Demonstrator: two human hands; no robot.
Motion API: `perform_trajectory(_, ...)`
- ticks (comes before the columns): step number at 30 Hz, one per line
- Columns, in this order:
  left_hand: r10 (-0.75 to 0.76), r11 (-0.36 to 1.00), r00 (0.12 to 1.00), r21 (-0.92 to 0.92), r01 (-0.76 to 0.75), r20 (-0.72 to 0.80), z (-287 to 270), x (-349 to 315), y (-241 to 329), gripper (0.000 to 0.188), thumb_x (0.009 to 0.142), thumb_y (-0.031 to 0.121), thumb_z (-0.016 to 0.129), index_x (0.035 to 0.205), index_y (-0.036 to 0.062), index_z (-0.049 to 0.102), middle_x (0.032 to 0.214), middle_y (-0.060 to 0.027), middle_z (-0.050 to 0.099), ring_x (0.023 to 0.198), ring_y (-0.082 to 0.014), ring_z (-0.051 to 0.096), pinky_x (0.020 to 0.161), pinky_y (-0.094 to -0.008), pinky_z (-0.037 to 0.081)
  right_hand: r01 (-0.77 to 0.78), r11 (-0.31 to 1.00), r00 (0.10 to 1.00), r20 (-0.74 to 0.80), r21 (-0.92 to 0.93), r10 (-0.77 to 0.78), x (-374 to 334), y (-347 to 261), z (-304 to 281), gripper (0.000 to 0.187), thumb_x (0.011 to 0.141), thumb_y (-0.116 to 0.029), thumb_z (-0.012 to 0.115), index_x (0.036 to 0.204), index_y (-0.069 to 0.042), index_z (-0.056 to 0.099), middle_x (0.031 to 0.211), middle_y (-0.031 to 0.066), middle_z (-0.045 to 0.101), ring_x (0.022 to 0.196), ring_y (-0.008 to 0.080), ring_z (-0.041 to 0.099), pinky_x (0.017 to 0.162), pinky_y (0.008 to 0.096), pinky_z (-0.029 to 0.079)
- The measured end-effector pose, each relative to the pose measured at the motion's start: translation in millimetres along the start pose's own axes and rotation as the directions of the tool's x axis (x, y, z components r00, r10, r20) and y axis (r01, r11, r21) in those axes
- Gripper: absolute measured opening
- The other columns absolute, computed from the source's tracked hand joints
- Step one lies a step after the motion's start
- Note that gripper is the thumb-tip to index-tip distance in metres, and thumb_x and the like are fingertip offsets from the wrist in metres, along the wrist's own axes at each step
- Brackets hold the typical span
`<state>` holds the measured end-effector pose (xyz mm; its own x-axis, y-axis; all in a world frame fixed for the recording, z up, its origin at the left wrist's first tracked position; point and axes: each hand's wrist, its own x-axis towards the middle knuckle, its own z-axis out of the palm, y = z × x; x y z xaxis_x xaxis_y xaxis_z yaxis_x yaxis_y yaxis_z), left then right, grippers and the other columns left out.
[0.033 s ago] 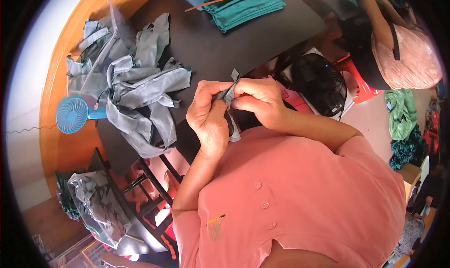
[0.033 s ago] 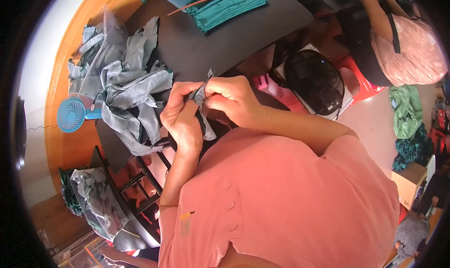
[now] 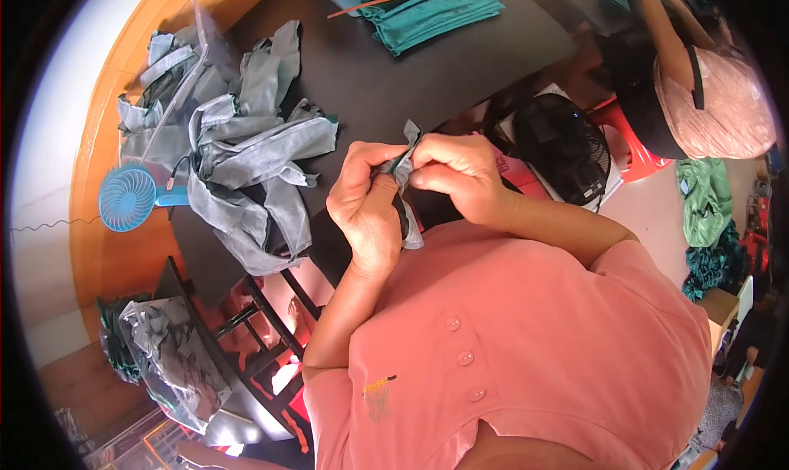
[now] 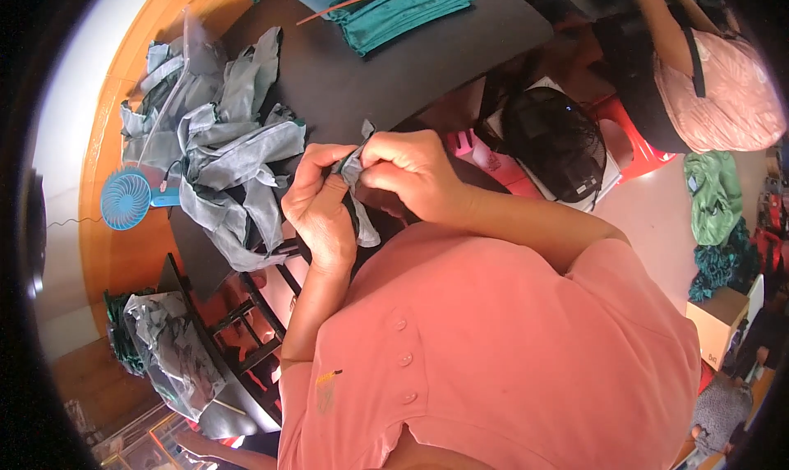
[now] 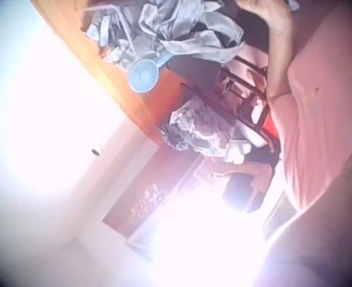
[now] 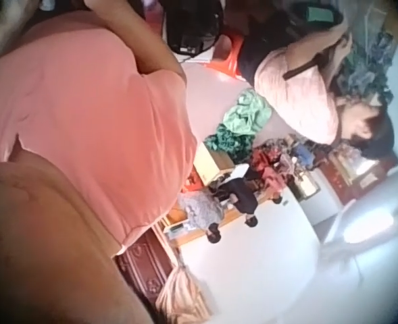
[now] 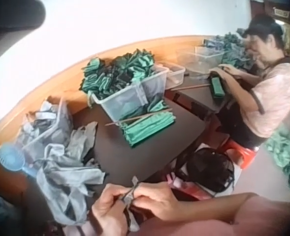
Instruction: The recorder is manually turning small green fabric strips or tubes inside out.
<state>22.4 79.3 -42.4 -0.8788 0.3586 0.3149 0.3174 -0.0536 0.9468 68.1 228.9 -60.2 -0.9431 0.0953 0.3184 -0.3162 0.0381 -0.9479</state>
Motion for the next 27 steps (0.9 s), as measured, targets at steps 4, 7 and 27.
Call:
perform_trajectory(4,-0.102,0.994,0.992,-0.059,0.097,-0.080,0,-4,-2,0.029,0.078,-0.017,0.047,0.098,-0.0025,0.063,0.092,-0.0033,0.058,0.081,-0.0093,0.052,0.078,-0.0214,0.042,0.020,1.000,0.999,-0.025,0.015,-0.020,10,-5,-1,0.005,0.083,-0.001,0.065,0.087,0.001,0.062,0.076,0.0049,0.060,0.066,0.0081,0.053,0.059,0.0253,0.042)
perform_trajectory(7,-0.029,0.993,0.985,-0.113,0.010,-0.167,8,-2,0,0.030,0.078,-0.017,0.047,0.098,-0.0017,0.063,0.092,-0.0036,0.058,0.082,-0.0098,0.053,0.078,-0.0217,0.043,0.012,0.994,0.996,-0.088,0.107,-0.003,5,4,9,0.010,0.081,-0.005,0.069,0.087,0.000,0.063,0.076,0.0079,0.062,0.062,0.0098,0.054,0.059,0.0272,0.045)
perform_trajectory(27,-0.159,0.979,0.980,-0.146,0.141,-0.120,18,16,-5,0.023,0.077,-0.013,0.049,0.093,0.0001,0.058,0.085,-0.0022,0.056,0.077,-0.0115,0.051,0.070,-0.0246,0.043,0.260,0.956,0.964,-0.026,-0.135,-0.266,25,-8,-2,0.012,0.075,-0.004,0.069,0.076,-0.004,0.057,0.064,0.0081,0.057,0.055,0.0267,0.057,0.050,0.0331,0.042)
